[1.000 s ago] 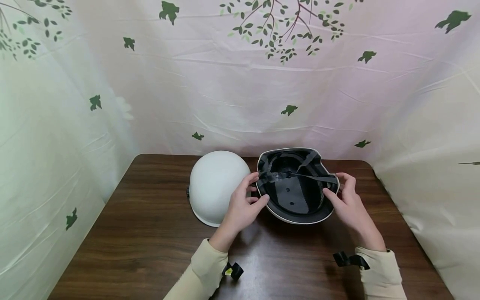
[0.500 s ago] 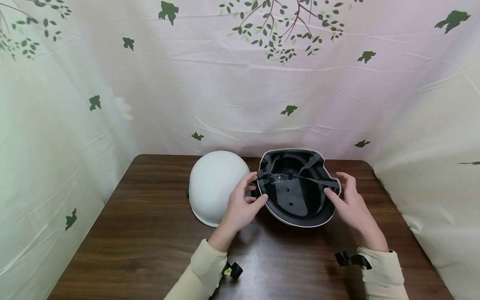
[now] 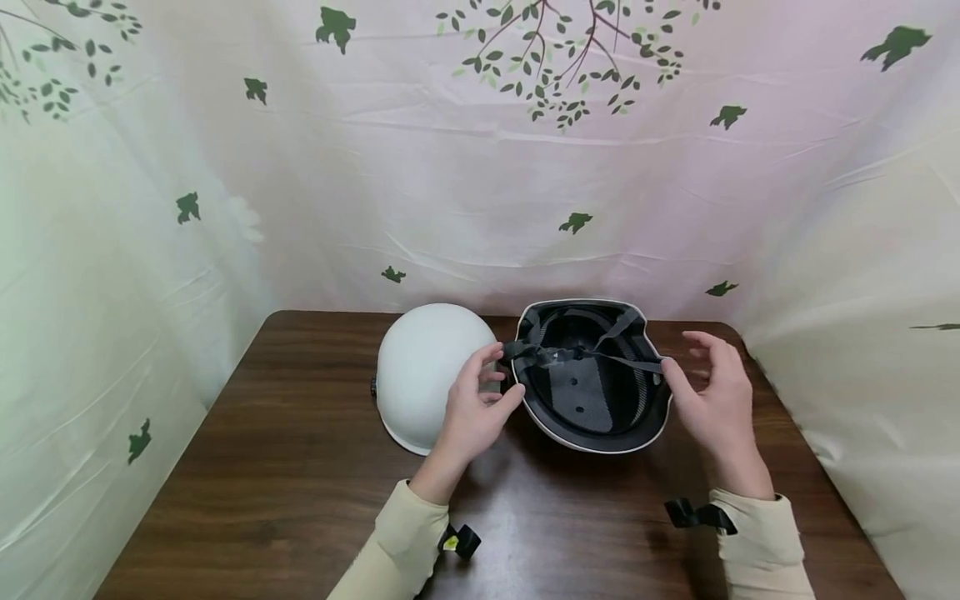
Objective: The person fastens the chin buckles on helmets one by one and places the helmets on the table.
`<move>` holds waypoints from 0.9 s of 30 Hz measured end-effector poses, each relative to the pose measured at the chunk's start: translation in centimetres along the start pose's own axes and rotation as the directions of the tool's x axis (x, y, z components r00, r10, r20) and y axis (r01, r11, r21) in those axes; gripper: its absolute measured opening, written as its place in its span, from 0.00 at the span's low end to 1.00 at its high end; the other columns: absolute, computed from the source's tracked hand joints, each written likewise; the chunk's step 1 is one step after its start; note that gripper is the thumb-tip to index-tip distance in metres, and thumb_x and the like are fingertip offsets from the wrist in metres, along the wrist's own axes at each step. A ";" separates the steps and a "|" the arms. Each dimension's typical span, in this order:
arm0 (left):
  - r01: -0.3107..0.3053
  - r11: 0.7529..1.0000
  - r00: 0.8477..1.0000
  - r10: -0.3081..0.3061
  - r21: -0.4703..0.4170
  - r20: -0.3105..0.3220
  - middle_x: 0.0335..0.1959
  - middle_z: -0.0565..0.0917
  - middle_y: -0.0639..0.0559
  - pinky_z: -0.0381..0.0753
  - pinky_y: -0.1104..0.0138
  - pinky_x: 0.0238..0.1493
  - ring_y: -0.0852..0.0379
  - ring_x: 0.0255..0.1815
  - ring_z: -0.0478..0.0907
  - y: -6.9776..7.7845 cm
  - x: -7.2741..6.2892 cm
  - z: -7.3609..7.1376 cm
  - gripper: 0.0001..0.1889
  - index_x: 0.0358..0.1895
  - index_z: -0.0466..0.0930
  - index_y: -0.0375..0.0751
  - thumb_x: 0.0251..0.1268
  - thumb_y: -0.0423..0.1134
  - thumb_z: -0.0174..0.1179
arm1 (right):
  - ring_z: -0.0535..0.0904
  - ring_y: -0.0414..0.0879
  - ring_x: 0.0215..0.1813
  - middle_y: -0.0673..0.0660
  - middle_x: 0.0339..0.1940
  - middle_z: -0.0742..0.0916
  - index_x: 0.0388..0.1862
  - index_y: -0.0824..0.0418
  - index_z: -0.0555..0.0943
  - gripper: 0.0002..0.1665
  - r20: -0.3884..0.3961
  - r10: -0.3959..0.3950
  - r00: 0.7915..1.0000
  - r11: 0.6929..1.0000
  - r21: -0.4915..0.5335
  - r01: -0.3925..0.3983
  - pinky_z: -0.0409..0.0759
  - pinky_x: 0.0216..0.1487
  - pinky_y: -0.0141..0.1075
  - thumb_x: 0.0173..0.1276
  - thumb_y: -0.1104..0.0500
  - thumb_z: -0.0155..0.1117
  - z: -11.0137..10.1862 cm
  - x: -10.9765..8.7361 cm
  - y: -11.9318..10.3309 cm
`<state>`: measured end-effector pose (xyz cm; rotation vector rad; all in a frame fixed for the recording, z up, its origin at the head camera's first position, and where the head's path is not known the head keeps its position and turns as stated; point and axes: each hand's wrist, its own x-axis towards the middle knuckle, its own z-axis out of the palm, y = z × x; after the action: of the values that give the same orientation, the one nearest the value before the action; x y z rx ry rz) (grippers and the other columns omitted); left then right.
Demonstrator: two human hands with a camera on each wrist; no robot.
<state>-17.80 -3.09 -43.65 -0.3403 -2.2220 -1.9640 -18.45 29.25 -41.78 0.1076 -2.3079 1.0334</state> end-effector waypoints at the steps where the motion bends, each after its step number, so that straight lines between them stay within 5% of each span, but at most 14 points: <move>1: 0.003 1.000 1.000 -0.003 0.002 -0.004 0.69 0.78 0.40 0.86 0.44 0.53 0.40 0.57 0.82 0.0 0.0 0.0 0.33 0.74 0.71 0.39 0.67 0.35 0.69 | 0.78 0.48 0.54 0.62 0.54 0.82 0.66 0.65 0.79 0.27 -0.034 -0.015 0.999 1.000 0.015 0.015 0.71 0.49 0.18 0.69 0.65 0.70 0.1 0.1 -0.3; 5: 0.014 1.000 1.000 -0.014 0.020 -0.014 0.70 0.77 0.39 0.88 0.52 0.51 0.44 0.52 0.85 0.1 0.1 -0.1 0.32 0.74 0.71 0.42 0.67 0.35 0.69 | 0.80 0.34 0.47 0.57 0.53 0.85 0.64 0.64 0.81 0.24 -0.049 -0.044 0.998 0.993 0.107 0.049 0.75 0.45 0.19 0.69 0.67 0.69 0.5 0.6 -2.0; 11: 0.034 0.997 0.999 -0.034 0.068 0.000 0.73 0.74 0.43 0.88 0.55 0.51 0.44 0.55 0.85 0.2 0.5 -0.2 0.33 0.76 0.70 0.46 0.68 0.38 0.69 | 0.84 0.31 0.43 0.63 0.58 0.86 0.68 0.62 0.78 0.22 0.184 -0.079 0.980 0.973 0.229 0.035 0.78 0.43 0.21 0.78 0.66 0.61 1.8 1.5 -4.3; 18: 0.063 0.992 0.998 -0.065 0.105 0.018 0.76 0.71 0.45 0.86 0.48 0.55 0.41 0.60 0.84 0.7 0.7 0.0 0.35 0.78 0.68 0.47 0.69 0.39 0.68 | 0.89 0.49 0.48 0.65 0.66 0.83 0.75 0.62 0.71 0.23 0.482 -0.094 0.871 0.972 0.232 -0.024 0.85 0.44 0.32 0.86 0.58 0.51 4.2 2.6 -6.1; 27: 0.071 0.992 0.996 -0.076 0.108 0.042 0.78 0.68 0.44 0.87 0.50 0.56 0.39 0.64 0.82 1.0 0.4 0.7 0.37 0.79 0.65 0.46 0.68 0.38 0.68 | 0.89 0.54 0.48 0.69 0.74 0.76 0.82 0.61 0.60 0.30 0.675 -0.081 0.733 0.969 0.226 -0.102 0.87 0.48 0.50 0.88 0.52 0.46 7.0 2.2 -7.6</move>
<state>-17.86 -2.30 -42.63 -0.2966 -2.3893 -1.8815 -21.40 19.48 -39.22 0.6877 -2.7988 1.4738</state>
